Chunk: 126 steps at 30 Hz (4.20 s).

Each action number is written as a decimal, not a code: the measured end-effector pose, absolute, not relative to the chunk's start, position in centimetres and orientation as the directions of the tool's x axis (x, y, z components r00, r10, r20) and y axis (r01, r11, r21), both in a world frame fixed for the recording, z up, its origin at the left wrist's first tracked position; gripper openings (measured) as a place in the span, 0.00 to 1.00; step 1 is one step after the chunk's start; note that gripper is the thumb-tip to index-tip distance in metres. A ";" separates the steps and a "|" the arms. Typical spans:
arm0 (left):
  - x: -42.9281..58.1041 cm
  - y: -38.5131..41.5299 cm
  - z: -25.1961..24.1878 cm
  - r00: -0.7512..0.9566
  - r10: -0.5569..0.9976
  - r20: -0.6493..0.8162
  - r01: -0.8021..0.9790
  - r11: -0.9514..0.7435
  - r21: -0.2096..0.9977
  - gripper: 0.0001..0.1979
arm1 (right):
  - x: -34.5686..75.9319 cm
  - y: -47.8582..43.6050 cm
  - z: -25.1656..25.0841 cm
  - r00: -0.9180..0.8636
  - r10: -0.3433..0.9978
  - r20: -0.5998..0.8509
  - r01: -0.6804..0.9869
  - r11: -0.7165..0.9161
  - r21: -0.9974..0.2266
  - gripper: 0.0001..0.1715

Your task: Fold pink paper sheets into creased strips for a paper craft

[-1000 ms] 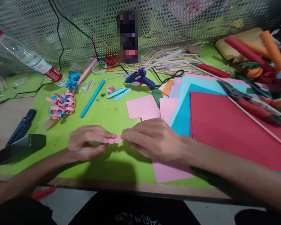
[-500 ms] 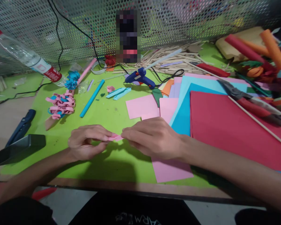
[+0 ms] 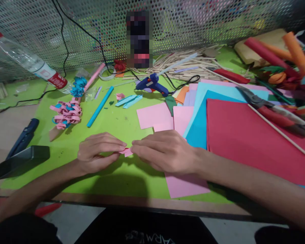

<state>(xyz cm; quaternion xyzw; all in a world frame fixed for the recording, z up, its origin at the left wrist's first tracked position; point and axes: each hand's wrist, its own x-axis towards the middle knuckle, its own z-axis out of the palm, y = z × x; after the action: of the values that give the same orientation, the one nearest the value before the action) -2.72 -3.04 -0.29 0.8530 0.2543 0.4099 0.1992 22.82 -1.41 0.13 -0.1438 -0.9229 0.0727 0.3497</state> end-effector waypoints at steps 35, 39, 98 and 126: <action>-3.3 -4.0 0.3 0.633 0.512 0.581 0.536 -0.831 0.149 0.07 | 22.7 -2.1 -0.1 -0.776 0.132 0.617 0.285 0.946 0.156 0.19; -3.3 -3.9 0.3 0.633 0.505 0.586 0.526 -0.837 0.153 0.07 | 22.8 -2.1 -0.3 -0.770 0.167 0.616 0.294 0.949 0.110 0.18; -3.0 -4.4 0.4 0.588 0.614 0.527 0.541 -0.783 0.309 0.09 | 22.7 -2.0 -0.1 -0.756 0.214 0.619 0.268 0.963 -0.006 0.13; -2.6 -4.1 0.4 0.550 0.659 0.513 0.463 -0.752 0.469 0.06 | 22.6 -1.9 0.0 -0.794 0.112 0.597 0.296 0.930 0.219 0.17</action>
<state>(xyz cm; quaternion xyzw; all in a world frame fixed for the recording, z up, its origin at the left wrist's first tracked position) -2.61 -4.12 0.43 0.8691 0.3227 0.3474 0.1406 22.56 -1.92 0.02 -0.1092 -0.9348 -0.1521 0.3017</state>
